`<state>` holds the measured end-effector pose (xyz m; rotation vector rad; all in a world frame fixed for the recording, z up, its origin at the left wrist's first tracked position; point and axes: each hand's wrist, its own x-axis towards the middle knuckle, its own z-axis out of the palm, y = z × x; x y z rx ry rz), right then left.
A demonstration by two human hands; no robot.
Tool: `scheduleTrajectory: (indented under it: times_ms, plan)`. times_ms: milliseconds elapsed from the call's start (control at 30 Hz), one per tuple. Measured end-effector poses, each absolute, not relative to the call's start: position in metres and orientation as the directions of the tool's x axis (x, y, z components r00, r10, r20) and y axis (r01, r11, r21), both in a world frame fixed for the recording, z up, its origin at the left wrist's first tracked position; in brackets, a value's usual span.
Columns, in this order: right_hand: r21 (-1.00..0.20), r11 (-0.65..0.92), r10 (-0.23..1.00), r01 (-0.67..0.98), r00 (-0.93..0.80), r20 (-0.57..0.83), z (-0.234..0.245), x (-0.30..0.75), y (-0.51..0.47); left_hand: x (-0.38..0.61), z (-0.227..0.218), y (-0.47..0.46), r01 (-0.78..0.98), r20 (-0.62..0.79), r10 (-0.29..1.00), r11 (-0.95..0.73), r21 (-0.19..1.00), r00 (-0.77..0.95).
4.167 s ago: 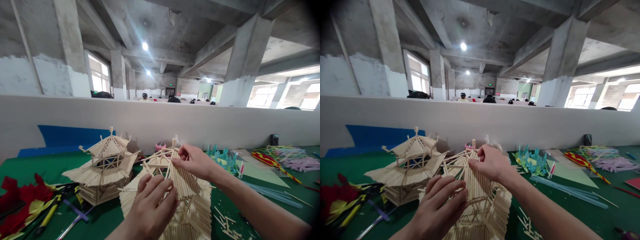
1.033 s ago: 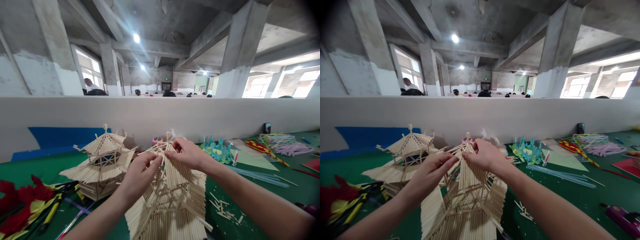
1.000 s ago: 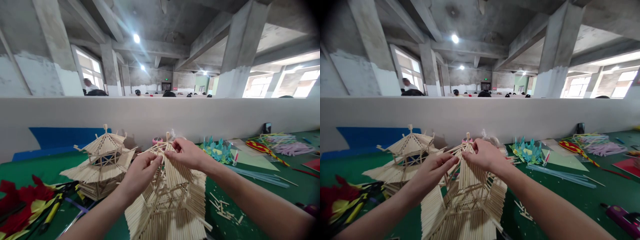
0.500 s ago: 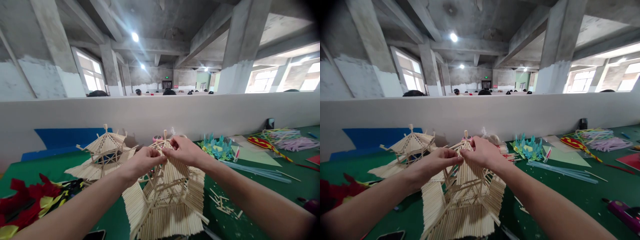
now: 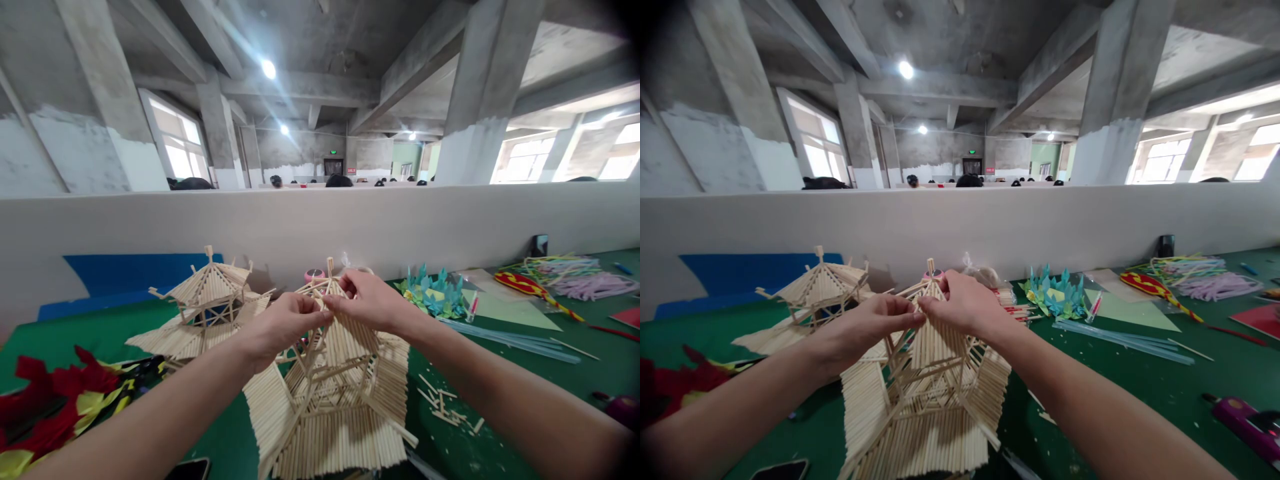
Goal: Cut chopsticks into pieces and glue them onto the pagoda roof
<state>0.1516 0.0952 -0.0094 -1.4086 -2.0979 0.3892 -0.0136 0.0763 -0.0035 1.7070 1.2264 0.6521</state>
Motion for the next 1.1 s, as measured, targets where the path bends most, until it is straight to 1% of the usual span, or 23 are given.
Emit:
scheduleTrajectory:
  times_ms: [333, 733, 867, 1100]
  plan:
    - [-0.538, 0.401, 0.913, 0.741, -0.278, 0.298, -0.0074, 0.1515, 0.0937, -0.0142, -0.0032, 0.0752, 0.454, -0.06, 0.918, -0.136, 0.881, 0.391]
    - [-0.551, 0.399, 0.915, 0.733, -0.281, 0.289, -0.0095, 0.1514, 0.0962, -0.0183, -0.0043, 0.0754, 0.476, -0.045, 0.931, -0.143, 0.868, 0.362]
    - [-0.551, 0.406, 0.912, 0.729, -0.288, 0.292, -0.0105, 0.1531, 0.0977, -0.0215, -0.0042, 0.0749, 0.465, -0.037, 0.932, -0.145, 0.874, 0.36]
    - [-0.526, 0.382, 0.919, 0.76, -0.25, 0.305, -0.0107, 0.1494, 0.0957, -0.0217, -0.0074, 0.0775, 0.43, -0.023, 0.926, -0.153, 0.89, 0.377]
